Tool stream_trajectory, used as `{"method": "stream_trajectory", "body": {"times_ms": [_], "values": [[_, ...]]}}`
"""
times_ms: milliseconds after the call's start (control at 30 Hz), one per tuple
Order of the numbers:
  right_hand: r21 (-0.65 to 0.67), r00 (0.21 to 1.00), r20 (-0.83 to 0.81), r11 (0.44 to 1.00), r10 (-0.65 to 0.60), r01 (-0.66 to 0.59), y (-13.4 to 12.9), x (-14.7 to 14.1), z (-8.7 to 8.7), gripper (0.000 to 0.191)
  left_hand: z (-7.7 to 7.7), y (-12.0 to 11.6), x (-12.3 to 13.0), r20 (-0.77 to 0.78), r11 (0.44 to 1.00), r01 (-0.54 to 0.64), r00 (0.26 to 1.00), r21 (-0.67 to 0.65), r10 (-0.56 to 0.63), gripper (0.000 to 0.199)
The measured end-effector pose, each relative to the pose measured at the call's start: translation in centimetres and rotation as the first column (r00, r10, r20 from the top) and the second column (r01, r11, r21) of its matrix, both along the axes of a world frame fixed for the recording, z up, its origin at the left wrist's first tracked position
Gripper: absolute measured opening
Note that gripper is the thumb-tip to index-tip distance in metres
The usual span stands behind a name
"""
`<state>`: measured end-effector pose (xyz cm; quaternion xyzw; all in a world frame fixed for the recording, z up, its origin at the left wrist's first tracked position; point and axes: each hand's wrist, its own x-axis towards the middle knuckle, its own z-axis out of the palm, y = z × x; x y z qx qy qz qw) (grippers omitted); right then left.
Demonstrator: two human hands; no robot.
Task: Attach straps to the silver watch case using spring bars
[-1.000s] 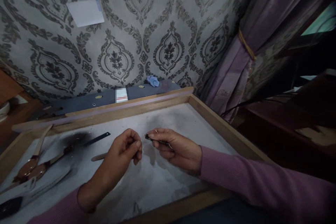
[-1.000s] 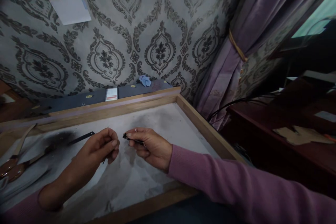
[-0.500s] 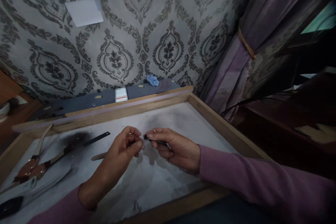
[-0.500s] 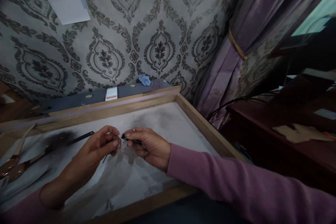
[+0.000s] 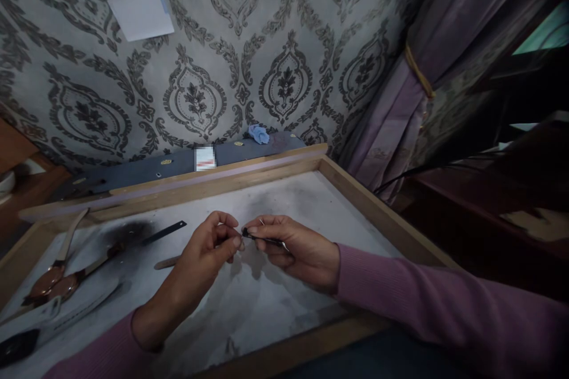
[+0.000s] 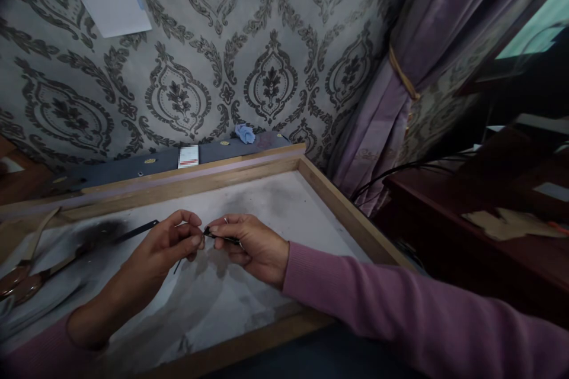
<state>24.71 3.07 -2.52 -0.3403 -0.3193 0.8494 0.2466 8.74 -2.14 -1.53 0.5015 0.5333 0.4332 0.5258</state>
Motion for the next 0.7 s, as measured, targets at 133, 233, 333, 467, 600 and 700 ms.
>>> {"method": "stream_trajectory", "body": {"times_ms": [133, 233, 333, 467, 600, 700], "values": [[0.021, 1.0, 0.024, 1.0, 0.0, -0.001, 0.0, 0.0, 0.0, 0.004, 0.0, -0.1, 0.0, -0.009, 1.0, -0.004, 1.0, -0.001, 0.004, 0.023], [0.091, 0.999, 0.052, 0.996, -0.005, 0.001, -0.1, 0.0, -0.1, 0.007, -0.1, -0.2, 0.0, -0.006, 1.0, -0.019, 1.0, -0.005, 0.019, 0.025], [0.225, 0.995, 0.082, 0.974, -0.048, 0.029, -0.3, -0.1, -0.2, 0.011, -0.2, -0.3, 0.0, 0.029, 0.999, -0.044, 0.999, -0.006, 0.044, 0.029], [0.414, 0.988, 0.122, 0.91, -0.098, 0.04, -0.6, -0.4, -0.5, 0.013, -0.4, -0.4, 0.2, 0.07, 0.995, -0.1, 0.992, -0.018, 0.101, 0.03], [0.502, 0.985, 0.113, 0.863, -0.129, 0.055, -0.7, -0.7, -0.8, 0.014, -0.8, -0.4, 0.3, 0.12, 0.991, -0.136, 0.983, -0.015, 0.137, 0.029], [0.468, 0.986, 0.119, 0.882, -0.116, 0.047, -0.6, -0.8, -1.0, 0.014, -1.2, -0.3, 0.2, 0.139, 0.99, -0.139, 0.98, -0.015, 0.14, 0.028]]}}
